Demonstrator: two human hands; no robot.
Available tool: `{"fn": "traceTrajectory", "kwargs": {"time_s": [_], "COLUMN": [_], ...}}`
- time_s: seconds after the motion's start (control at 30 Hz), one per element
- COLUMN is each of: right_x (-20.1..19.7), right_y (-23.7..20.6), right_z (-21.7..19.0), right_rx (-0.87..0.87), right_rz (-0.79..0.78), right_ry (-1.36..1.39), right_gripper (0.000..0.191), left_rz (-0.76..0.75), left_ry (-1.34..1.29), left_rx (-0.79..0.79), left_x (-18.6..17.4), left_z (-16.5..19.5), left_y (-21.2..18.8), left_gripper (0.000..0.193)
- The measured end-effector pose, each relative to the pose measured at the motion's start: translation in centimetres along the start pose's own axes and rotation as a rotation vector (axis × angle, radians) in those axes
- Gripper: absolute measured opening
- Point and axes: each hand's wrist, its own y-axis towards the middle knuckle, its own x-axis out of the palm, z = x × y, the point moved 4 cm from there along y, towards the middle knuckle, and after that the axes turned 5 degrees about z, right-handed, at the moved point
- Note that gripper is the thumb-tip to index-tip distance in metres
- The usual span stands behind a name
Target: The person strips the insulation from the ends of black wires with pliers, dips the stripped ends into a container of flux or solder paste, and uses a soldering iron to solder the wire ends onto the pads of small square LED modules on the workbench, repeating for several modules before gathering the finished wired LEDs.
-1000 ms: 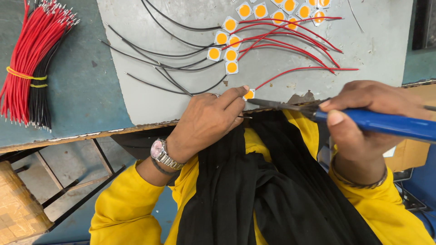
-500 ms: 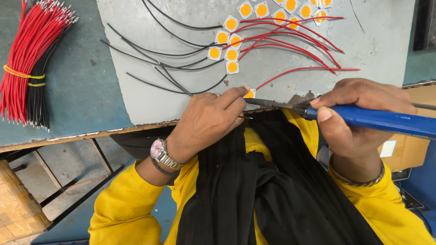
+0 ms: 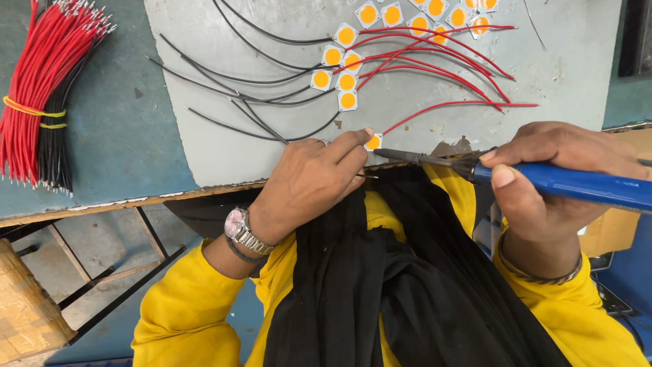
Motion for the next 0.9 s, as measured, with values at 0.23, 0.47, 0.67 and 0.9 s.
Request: {"fn": "traceTrajectory", "kwargs": {"time_s": [0.23, 0.47, 0.67, 0.9], "right_x": [0.3, 0.3, -2.6, -11.0], "right_y": [0.0, 0.0, -2.2, -7.5], "right_z": [-0.1, 0.1, 2.8, 10.2], "right_rx": [0.025, -0.007, 0.200, 0.188], "right_rz": [0.001, -0.048, 0.117, 0.550], "right_ry": [-0.034, -0.030, 0.062, 0.217], "right_gripper": [0.025, 0.024, 0.023, 0.023], "left_rz": [0.022, 0.034, 0.030, 0.027], "left_ry": [0.010, 0.017, 0.024, 0.022], "left_rx": [0.005, -0.003, 0.002, -0.018], "left_x": [0.1, -0.1, 0.0, -0.2], "left_z": [-0.1, -0.1, -0.1, 0.2], "left_y": [-0.1, -0.1, -0.1, 0.0], "left_gripper": [0.029, 0.027, 0.028, 0.028]}}
